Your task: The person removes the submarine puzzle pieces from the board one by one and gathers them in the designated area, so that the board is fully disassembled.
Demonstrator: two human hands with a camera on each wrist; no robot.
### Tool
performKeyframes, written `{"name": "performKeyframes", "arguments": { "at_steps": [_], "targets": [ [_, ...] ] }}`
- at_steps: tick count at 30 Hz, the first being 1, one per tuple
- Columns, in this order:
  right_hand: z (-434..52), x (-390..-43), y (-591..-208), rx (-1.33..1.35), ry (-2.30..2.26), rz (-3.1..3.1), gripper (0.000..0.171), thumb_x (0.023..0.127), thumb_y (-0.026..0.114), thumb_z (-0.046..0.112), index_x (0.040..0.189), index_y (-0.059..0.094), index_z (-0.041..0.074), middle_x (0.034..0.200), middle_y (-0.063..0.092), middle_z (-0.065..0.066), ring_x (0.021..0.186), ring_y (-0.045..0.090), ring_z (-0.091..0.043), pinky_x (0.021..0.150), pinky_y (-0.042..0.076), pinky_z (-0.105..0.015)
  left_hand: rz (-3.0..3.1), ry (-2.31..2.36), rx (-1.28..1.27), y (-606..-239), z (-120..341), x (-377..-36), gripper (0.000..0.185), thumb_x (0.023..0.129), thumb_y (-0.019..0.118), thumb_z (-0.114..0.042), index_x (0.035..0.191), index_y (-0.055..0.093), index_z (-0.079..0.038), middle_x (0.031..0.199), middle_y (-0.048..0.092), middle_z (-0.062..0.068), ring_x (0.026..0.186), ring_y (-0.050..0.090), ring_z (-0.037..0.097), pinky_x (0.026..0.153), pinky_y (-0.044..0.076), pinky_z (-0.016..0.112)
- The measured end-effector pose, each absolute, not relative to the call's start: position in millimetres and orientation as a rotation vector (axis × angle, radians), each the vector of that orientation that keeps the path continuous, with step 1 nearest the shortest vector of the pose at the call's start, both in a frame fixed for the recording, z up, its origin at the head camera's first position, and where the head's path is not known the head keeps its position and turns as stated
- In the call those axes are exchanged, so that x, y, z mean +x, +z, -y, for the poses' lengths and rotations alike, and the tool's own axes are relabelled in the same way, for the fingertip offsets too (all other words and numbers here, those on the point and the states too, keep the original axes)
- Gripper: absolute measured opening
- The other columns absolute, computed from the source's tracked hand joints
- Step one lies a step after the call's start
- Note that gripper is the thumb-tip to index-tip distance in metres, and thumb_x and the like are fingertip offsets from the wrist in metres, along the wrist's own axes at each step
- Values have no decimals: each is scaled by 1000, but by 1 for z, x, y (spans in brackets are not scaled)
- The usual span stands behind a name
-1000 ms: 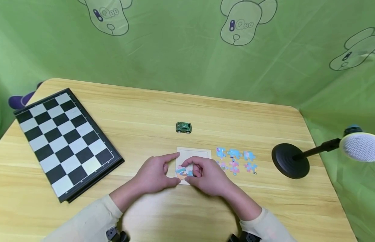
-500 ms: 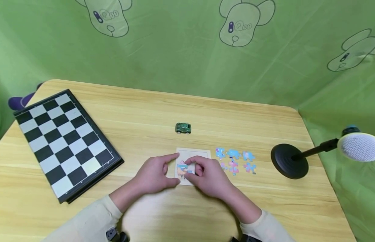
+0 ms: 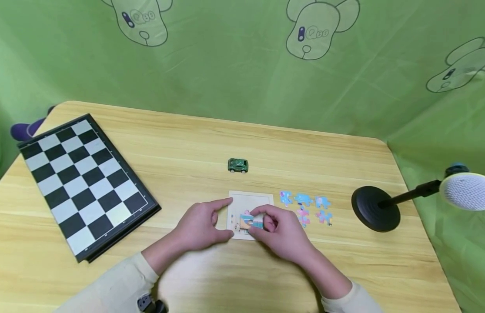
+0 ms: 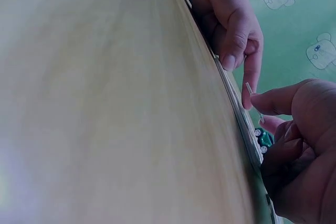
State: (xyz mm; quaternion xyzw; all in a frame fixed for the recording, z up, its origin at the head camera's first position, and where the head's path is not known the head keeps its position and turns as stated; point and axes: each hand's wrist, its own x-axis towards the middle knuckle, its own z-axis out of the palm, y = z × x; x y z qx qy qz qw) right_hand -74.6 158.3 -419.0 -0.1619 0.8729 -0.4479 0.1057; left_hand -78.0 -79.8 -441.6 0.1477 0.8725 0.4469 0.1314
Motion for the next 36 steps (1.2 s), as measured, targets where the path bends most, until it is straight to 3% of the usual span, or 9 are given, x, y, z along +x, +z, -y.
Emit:
{"name": "performKeyframes", "arguments": {
  "at_steps": [18, 25, 31, 36],
  "targets": [
    [-203, -60, -417, -439, -1363, -2693, 27, 80, 84, 8, 103, 72, 15, 60, 35, 9, 55, 35, -7, 76, 47, -27, -2541, 1288, 420, -440, 78, -77, 81, 74, 87, -29, 145, 54, -8, 50, 37, -10, 43, 30, 3, 44, 31, 27],
    [-222, -54, -418, -399, -1317, -2772, 27, 80, 85, 8, 102, 72, 18, 61, 36, 7, 54, 33, -6, 71, 43, -23, -2544, 1287, 419, -439, 78, -77, 81, 74, 87, -30, 144, 54, -8, 50, 36, -10, 43, 29, 3, 45, 30, 26],
    [-231, -52, -421, -384, -1274, -2787, 25, 81, 85, 12, 101, 72, 19, 60, 35, 7, 54, 33, -6, 87, 42, -17, -2539, 1291, 413, -439, 78, -77, 81, 74, 87, -29, 144, 54, -8, 50, 36, -10, 43, 29, 3, 44, 30, 26],
    [-233, -51, -421, -385, -1224, -2772, 24, 82, 84, 15, 102, 72, 18, 60, 35, 11, 53, 33, -5, 75, 45, -22, -2536, 1296, 408, -439, 78, -76, 81, 73, 87, -28, 144, 54, -8, 50, 36, -10, 43, 29, 4, 45, 31, 26]
  ]
}}
